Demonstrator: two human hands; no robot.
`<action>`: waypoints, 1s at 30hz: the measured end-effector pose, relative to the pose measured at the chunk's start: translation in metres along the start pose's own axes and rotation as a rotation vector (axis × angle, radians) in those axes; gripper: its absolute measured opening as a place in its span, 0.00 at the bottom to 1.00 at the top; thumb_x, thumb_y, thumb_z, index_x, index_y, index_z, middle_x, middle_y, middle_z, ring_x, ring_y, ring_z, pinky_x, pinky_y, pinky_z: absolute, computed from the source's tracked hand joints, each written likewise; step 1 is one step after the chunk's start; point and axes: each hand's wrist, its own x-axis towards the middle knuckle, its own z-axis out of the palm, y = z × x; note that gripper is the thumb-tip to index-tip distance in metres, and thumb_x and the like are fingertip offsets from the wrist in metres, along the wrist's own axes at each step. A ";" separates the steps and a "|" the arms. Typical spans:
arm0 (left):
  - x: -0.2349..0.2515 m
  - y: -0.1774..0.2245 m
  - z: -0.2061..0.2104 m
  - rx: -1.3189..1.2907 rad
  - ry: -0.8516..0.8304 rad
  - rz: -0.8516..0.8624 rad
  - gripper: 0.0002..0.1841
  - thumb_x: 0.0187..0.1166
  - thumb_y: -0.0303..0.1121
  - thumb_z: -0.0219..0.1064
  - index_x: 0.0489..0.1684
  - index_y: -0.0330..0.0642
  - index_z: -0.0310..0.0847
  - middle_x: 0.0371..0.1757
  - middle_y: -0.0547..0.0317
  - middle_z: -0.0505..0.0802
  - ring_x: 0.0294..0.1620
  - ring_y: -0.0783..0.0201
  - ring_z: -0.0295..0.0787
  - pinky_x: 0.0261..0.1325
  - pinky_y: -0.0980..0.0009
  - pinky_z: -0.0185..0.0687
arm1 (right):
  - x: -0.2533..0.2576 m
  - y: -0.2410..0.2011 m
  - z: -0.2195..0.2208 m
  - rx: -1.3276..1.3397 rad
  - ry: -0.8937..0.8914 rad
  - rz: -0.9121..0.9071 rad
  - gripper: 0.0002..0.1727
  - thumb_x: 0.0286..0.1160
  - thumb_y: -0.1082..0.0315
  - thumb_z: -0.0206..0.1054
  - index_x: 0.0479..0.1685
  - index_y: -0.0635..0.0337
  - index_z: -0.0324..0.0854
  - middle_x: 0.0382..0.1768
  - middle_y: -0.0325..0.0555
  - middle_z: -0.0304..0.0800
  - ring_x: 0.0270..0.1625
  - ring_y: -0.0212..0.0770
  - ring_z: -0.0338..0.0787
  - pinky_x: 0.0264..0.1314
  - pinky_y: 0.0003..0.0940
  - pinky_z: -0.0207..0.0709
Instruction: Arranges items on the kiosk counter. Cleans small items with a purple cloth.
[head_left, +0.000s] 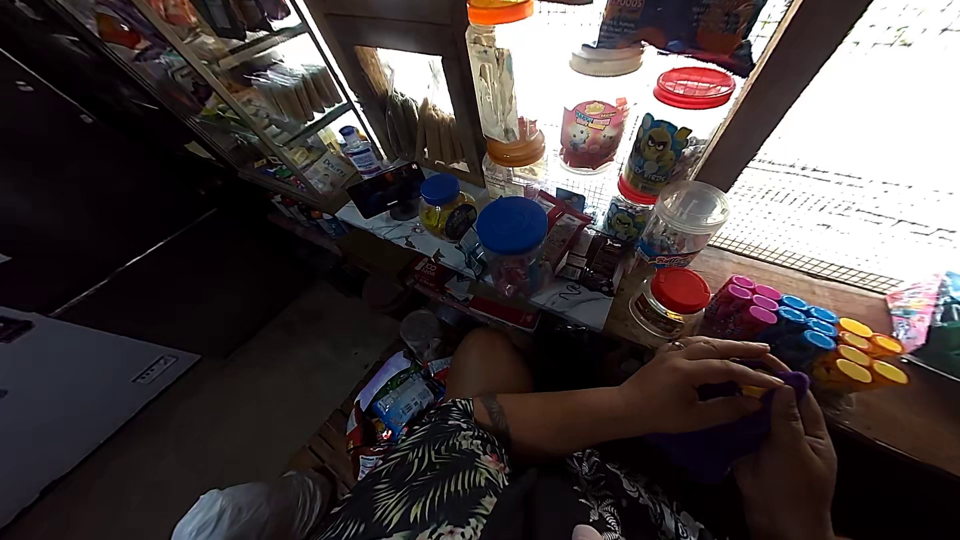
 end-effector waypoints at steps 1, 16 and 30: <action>0.000 0.000 0.000 -0.013 0.007 -0.008 0.13 0.74 0.24 0.72 0.55 0.32 0.90 0.71 0.36 0.86 0.77 0.46 0.79 0.79 0.47 0.70 | 0.000 0.000 0.000 0.002 -0.008 -0.015 0.15 0.90 0.64 0.53 0.66 0.52 0.80 0.58 0.25 0.92 0.60 0.24 0.89 0.65 0.22 0.83; -0.006 0.011 0.004 -0.093 0.167 -0.120 0.19 0.69 0.24 0.76 0.56 0.23 0.82 0.55 0.37 0.87 0.59 0.57 0.84 0.64 0.69 0.80 | 0.000 -0.001 -0.001 -0.018 -0.045 -0.218 0.22 0.80 0.79 0.61 0.62 0.41 0.88 0.61 0.25 0.92 0.66 0.28 0.88 0.71 0.25 0.81; -0.029 -0.008 -0.009 -0.411 0.186 0.043 0.19 0.74 0.20 0.70 0.62 0.18 0.76 0.53 0.35 0.88 0.48 0.63 0.89 0.55 0.71 0.85 | -0.023 0.008 -0.001 -0.304 -0.179 -0.380 0.24 0.85 0.73 0.59 0.67 0.29 0.83 0.67 0.14 0.87 0.72 0.21 0.82 0.78 0.22 0.73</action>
